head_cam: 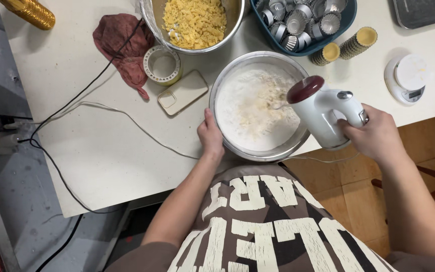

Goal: The person pours a yellow liquid into a bowl of flour and then uses a hand mixer to blend the ingredients into a crumbly mixture. The person handles a plastic container, a metal bowl, and a hand mixer during the process.

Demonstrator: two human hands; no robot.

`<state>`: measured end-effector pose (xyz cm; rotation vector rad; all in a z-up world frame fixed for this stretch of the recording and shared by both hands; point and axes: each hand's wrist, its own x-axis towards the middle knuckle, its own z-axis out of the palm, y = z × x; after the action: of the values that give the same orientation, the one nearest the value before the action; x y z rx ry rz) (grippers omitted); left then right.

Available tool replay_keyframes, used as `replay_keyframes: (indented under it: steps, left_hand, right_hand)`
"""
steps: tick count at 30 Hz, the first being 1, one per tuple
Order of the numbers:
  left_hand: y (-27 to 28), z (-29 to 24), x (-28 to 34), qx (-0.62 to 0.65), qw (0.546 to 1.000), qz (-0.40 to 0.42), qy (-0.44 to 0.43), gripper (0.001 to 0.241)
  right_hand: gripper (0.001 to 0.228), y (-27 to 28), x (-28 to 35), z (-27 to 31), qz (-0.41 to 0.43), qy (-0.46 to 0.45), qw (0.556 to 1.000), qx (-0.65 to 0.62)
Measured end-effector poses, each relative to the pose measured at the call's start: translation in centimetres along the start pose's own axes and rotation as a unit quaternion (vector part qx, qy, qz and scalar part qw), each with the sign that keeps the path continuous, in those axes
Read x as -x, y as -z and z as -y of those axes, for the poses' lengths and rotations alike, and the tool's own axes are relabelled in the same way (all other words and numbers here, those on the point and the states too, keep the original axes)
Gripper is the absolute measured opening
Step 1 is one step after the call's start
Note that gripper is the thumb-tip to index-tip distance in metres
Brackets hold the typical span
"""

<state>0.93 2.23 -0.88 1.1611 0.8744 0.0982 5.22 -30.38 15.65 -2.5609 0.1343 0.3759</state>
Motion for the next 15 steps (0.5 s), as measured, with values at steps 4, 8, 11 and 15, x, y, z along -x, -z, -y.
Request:
replay_keyframes:
  steps: [4,8,11,15]
  left_hand:
    - [-0.1,0.1,0.2,0.072,0.997,-0.017,-0.001,0.057]
    - [0.5,0.6,0.5,0.038,0.999,-0.003,0.032,0.063]
    - [1.8,0.9,-0.2,-0.001,0.999,0.033,0.009,0.064]
    - [2.2,1.2,-1.2,-0.039,0.997,0.067,-0.025,0.063]
  right_hand:
    - [0.026,-0.3,-0.1,-0.3,-0.013,0.025,1.0,0.001]
    - [0.026,-0.6,0.6,-0.5,-0.011,0.025,1.0,-0.004]
    - [0.026,-0.8,0.5,0.8,-0.029,0.004,0.999,-0.024]
    - [0.024,-1.1,-0.5,3.7,-0.011,-0.023,0.998,-0.065]
